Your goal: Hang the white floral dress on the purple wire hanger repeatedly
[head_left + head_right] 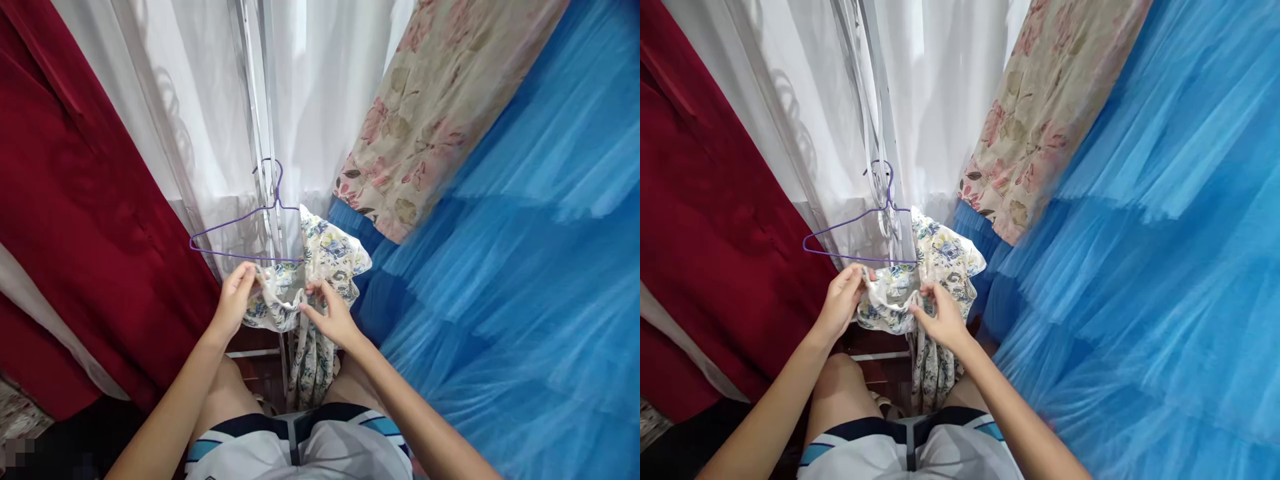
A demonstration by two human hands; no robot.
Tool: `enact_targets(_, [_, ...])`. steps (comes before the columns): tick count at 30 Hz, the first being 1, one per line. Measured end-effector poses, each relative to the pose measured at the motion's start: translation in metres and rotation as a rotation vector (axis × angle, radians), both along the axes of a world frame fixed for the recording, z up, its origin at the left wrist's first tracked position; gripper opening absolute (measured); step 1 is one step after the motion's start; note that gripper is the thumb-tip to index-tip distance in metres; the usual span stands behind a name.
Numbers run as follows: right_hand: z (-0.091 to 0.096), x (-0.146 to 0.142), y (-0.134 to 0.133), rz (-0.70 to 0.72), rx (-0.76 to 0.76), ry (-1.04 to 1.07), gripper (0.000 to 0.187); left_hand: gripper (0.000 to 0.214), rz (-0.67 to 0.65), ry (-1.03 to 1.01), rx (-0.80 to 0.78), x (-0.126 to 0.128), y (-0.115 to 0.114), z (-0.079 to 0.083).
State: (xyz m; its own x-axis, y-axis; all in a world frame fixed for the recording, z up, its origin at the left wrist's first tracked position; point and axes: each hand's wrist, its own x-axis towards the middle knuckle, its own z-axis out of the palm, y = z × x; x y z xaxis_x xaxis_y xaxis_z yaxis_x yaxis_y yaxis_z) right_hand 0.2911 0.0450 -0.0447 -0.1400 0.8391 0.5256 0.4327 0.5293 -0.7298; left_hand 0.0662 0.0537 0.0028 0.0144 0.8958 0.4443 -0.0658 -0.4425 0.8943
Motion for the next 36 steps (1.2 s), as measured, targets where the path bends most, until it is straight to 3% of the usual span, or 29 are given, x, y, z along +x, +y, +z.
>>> enact_targets(3, [0.017, -0.015, -0.011, 0.211, 0.122, -0.05, 0.055, 0.025, -0.135, 0.226, 0.21, 0.036, -0.017, 0.023])
enact_targets(7, [0.025, -0.019, -0.012, 0.37, -0.147, 0.096, 0.032, 0.024, -0.222, 0.399, 0.377, 0.057, -0.023, 0.031])
enact_targets(10, [0.025, -0.004, -0.021, 0.382, -0.342, 0.275, 0.035, 0.033, -0.199, 0.442, 0.304, 0.053, -0.017, 0.015])
enact_targets(14, [0.031, 0.023, -0.046, 0.541, -0.517, 0.309, 0.043, 0.062, -0.407, 0.538, 0.099, 0.053, -0.008, -0.025])
enact_targets(17, [0.037, 0.043, -0.059, 0.582, -0.627, 0.236, 0.036, 0.073, -0.48, 0.716, 0.187, 0.061, -0.003, -0.048])
enact_targets(21, [0.036, 0.068, -0.062, 0.475, -0.636, 0.156, 0.026, 0.068, -0.42, 0.963, 0.282, 0.061, -0.002, -0.061])
enact_targets(25, [0.031, 0.089, -0.063, 0.304, -0.659, 0.12, 0.022, 0.053, -0.344, 1.086, 0.235, 0.03, -0.012, -0.075])
enact_targets(30, [0.03, 0.1, -0.057, 0.206, -0.623, 0.128, 0.022, 0.038, -0.19, 1.23, 0.128, -0.05, -0.02, -0.089])
enact_targets(33, [0.035, 0.086, -0.048, 0.262, -0.552, 0.086, 0.022, 0.029, -0.1, 1.276, 0.118, -0.103, -0.018, -0.073])
enact_targets(36, [0.045, 0.059, -0.04, 0.364, -0.498, 0.014, 0.018, 0.029, 0.095, 1.289, 0.157, -0.141, -0.009, -0.039])
